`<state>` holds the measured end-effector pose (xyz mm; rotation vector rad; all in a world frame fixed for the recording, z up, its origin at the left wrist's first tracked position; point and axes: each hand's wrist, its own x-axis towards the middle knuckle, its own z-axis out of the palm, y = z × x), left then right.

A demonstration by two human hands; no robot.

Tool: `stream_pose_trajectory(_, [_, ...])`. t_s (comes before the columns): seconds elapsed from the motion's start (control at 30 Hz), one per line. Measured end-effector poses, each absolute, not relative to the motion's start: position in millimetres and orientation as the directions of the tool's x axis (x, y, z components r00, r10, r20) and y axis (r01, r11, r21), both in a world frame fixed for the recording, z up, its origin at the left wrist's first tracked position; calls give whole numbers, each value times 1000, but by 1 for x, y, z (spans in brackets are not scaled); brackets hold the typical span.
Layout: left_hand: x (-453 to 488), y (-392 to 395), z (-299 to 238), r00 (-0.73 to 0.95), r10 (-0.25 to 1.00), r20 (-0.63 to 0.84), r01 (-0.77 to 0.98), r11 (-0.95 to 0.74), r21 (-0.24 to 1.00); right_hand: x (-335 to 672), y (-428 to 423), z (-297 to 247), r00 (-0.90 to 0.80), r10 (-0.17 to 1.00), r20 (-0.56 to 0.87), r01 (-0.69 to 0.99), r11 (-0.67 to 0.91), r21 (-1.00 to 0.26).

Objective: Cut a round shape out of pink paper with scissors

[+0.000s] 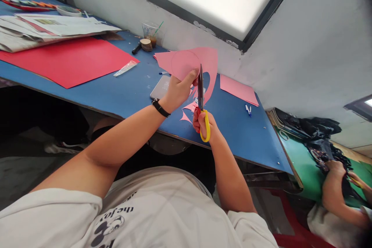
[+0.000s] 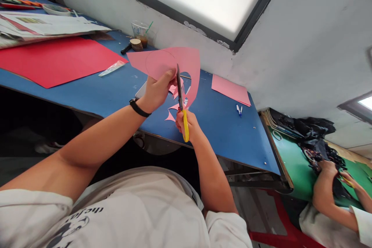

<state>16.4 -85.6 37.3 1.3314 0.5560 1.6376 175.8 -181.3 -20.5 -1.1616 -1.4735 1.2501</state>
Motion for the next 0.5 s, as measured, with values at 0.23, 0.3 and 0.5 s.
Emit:
stream_pose_trajectory(0.23, [15, -87, 36, 15, 872, 488, -345, -454, 822, 174, -180, -26, -197, 980, 35, 88, 53, -995])
stream_pose_trajectory(0.3, [15, -87, 36, 12, 870, 493, -355, -457, 816, 171, -180, -24, -191, 981, 34, 86, 51, -995])
stream_pose_trajectory(0.5, [13, -86, 35, 3, 871, 492, -403, -449, 797, 170, -179, -21, -184, 982, 30, 97, 48, -994])
